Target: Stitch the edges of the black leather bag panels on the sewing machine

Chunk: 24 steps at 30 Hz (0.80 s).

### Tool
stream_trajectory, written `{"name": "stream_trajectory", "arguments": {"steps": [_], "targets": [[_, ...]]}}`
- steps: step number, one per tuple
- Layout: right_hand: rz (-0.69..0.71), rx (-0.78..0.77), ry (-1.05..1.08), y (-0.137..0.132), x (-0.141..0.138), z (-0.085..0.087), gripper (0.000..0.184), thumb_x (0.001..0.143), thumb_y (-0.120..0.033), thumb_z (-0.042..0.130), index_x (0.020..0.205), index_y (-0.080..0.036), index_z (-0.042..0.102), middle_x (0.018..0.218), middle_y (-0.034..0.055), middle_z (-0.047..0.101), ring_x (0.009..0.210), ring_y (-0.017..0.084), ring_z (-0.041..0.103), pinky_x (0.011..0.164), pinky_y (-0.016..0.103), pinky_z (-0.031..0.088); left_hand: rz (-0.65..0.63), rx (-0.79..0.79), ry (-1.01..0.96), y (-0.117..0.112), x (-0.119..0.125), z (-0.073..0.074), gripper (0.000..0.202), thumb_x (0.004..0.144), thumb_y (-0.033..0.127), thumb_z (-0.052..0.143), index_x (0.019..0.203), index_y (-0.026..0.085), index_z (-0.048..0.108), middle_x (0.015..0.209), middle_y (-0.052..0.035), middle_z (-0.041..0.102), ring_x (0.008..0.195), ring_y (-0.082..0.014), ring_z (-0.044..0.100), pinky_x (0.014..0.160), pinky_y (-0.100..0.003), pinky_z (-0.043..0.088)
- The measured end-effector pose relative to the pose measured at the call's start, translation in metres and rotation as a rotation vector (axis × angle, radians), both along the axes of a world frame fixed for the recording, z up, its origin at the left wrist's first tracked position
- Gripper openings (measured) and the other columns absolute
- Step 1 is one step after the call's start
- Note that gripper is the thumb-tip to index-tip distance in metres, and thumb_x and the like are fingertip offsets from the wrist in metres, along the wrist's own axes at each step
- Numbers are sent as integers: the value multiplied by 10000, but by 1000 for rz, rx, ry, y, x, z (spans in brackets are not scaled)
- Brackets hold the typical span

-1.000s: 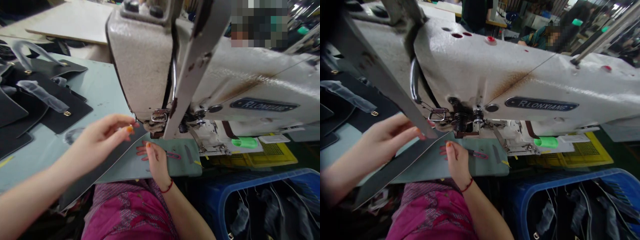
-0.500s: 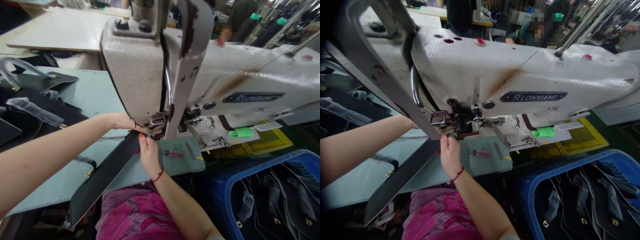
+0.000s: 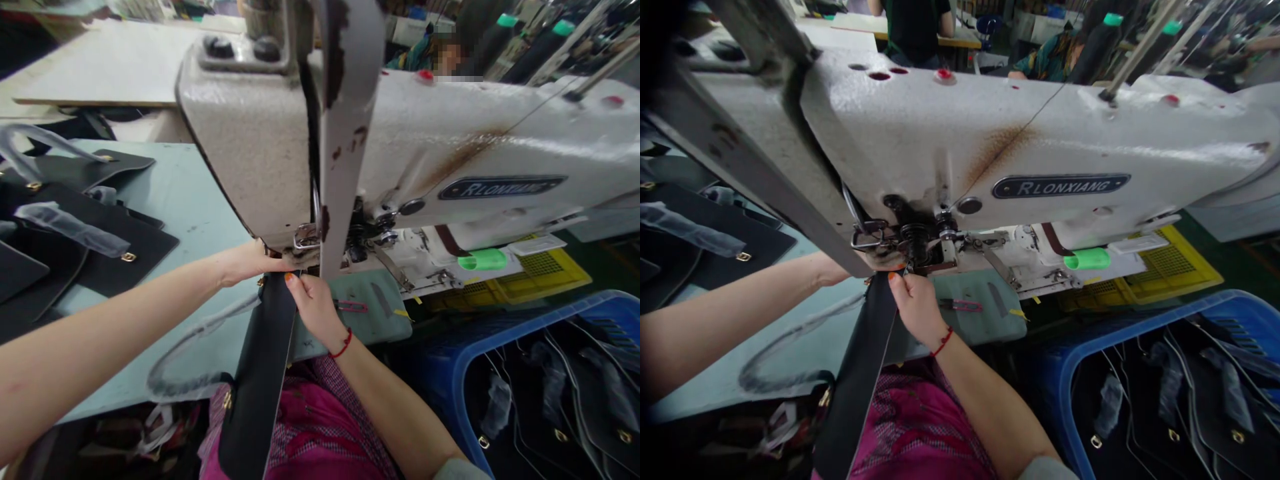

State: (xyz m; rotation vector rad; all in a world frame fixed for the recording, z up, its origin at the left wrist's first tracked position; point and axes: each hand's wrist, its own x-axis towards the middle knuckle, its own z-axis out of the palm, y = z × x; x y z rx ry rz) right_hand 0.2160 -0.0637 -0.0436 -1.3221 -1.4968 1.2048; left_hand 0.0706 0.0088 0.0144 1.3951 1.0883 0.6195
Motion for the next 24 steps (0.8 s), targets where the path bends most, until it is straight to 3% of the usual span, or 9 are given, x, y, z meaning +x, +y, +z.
{"name": "stream_trajectory", "arguments": {"steps": [3,7,15,24], "targets": [[88,-50,-5,4,11,5,439,927,-449,432,583,-200,319,567,-47,295,549,88,312,524,253,199,-51,-24,-14,-3,0,-4,698,599,516,831,1205,202,683,1174,-70,731,1195,-289,621,1058,-425,484],[159,-95,-3,7,19,11,435,924,-459,441,588,-194,360,581,-44,322,566,92,344,533,246,226,-1,-53,-42,-9,0,-12,588,660,487,818,1183,244,702,1235,-41,705,1222,-274,609,1106,-416,446],[174,-157,-18,10,22,16,413,922,-451,455,607,-189,407,577,-40,383,567,92,377,526,230,257,59,-87,17,-13,0,-18,447,688,468,786,1051,209,754,1163,-35,737,1161,-291,641,1061,-422,487],[274,-200,34,12,31,12,459,924,-507,472,601,-193,385,570,-45,350,526,83,342,487,223,252,50,-67,-27,-17,0,-19,448,708,494,759,1053,211,739,1144,-34,740,1156,-292,634,1053,-442,477]]}}
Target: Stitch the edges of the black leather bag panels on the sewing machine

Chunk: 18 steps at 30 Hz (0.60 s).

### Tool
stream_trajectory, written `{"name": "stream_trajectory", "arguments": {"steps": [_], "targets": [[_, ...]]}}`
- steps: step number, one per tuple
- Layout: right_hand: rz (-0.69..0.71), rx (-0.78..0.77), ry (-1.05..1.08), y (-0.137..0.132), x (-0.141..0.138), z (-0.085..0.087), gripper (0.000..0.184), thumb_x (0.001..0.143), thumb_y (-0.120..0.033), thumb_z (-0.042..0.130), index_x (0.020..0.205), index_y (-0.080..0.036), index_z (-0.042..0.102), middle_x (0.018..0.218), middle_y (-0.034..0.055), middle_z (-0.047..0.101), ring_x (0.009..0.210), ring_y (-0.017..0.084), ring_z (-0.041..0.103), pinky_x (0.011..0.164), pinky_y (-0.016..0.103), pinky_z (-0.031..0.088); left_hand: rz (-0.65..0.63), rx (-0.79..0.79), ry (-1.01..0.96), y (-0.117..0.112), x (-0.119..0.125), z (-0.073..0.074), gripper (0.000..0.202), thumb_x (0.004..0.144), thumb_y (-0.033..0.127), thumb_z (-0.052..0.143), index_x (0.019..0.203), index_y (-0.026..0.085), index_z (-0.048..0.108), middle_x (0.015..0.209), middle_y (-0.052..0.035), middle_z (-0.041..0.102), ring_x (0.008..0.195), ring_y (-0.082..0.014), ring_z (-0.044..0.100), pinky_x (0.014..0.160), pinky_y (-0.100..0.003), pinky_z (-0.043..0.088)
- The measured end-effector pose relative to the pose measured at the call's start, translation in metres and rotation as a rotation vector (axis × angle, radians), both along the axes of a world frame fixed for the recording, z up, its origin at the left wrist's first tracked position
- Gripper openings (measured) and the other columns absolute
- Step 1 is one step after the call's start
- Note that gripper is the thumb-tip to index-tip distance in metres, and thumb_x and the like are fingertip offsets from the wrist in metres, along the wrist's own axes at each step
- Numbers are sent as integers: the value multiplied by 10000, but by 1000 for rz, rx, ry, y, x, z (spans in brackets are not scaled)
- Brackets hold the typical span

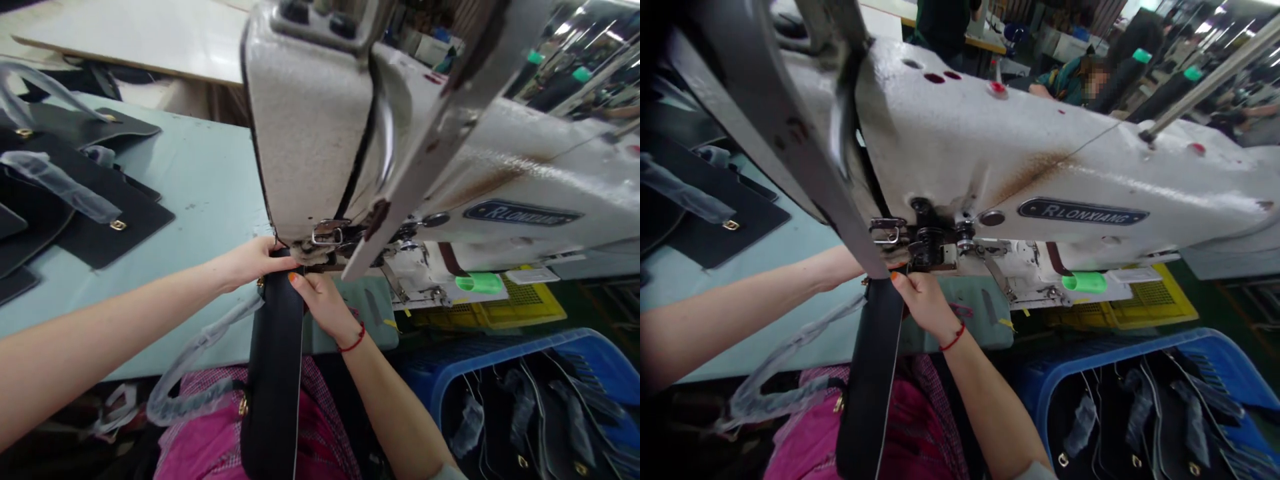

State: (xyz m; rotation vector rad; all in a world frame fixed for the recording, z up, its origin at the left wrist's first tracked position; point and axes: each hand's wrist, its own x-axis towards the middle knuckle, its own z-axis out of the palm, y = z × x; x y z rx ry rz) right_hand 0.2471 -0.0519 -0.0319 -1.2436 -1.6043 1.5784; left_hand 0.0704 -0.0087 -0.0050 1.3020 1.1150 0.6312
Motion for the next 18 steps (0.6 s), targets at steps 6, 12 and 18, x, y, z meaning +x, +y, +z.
{"name": "stream_trajectory", "arguments": {"steps": [6,12,18], "targets": [[-2,38,-48,1,7,4,446,919,-492,478,609,-195,356,617,-39,297,580,87,280,516,240,205,30,31,61,3,-5,-6,432,677,480,782,1002,200,731,1012,-37,758,1050,-293,668,982,-447,521],[44,16,-25,-3,12,9,455,925,-499,470,610,-203,326,624,-40,278,578,88,253,516,241,207,260,177,117,0,-42,-37,496,816,544,627,1165,196,682,1168,-66,715,1116,-277,640,1045,-409,469],[89,20,-103,-21,21,6,503,950,-498,474,595,-207,267,602,-47,244,558,85,241,512,249,194,294,155,167,-65,-55,-88,727,834,593,571,1393,142,463,1401,-176,560,1220,-300,589,1082,-444,449]]}}
